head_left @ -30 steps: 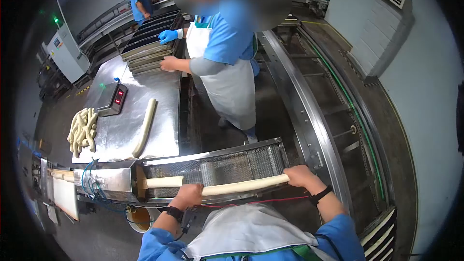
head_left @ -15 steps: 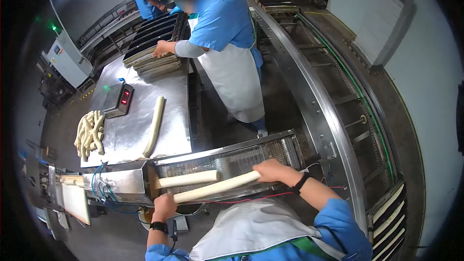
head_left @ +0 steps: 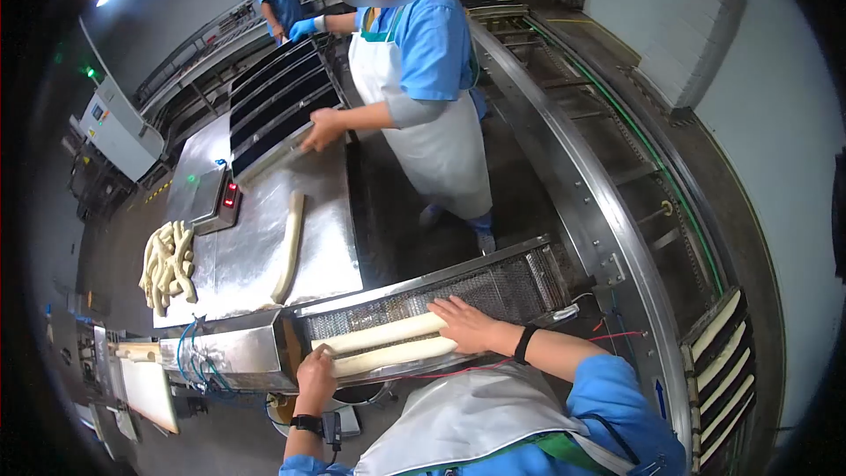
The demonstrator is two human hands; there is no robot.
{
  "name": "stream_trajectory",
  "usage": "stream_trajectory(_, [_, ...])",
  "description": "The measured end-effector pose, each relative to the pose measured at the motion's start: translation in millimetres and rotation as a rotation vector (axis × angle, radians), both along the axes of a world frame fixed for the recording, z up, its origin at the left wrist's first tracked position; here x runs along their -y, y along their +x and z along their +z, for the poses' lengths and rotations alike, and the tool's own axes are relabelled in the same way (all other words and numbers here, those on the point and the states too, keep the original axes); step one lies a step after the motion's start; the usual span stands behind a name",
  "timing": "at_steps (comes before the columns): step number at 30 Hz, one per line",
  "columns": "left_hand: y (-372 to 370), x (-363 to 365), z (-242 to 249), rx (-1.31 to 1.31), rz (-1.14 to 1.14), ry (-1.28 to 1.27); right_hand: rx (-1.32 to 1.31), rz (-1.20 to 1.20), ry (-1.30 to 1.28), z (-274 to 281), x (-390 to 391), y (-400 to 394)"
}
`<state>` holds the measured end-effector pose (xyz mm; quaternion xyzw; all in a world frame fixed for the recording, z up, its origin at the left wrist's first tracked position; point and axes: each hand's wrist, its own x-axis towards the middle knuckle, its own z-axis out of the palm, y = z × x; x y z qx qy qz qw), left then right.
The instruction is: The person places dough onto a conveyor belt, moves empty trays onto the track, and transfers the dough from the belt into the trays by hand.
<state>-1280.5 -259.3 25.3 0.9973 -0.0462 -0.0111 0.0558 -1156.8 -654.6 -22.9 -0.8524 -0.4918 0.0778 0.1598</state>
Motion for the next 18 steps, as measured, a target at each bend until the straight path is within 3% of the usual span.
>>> stream_trajectory(3, [24, -1, -20, -0.121, -0.068, 0.006, -0.157, -0.009, -0.072, -7, 2, 1])
stream_trajectory(8, [42, -1, -48, -0.189, -0.222, 0.139, -0.147, -0.088, -0.153, -16, 18, 2])
stream_trajectory(14, [54, 54, -25, -0.394, -0.262, 0.227, -0.091, -0.090, -0.181, -13, 45, 9])
stream_trajectory(18, [55, 72, -37, -0.327, -0.357, 0.255, -0.088, -0.137, -0.175, -26, 61, 9])
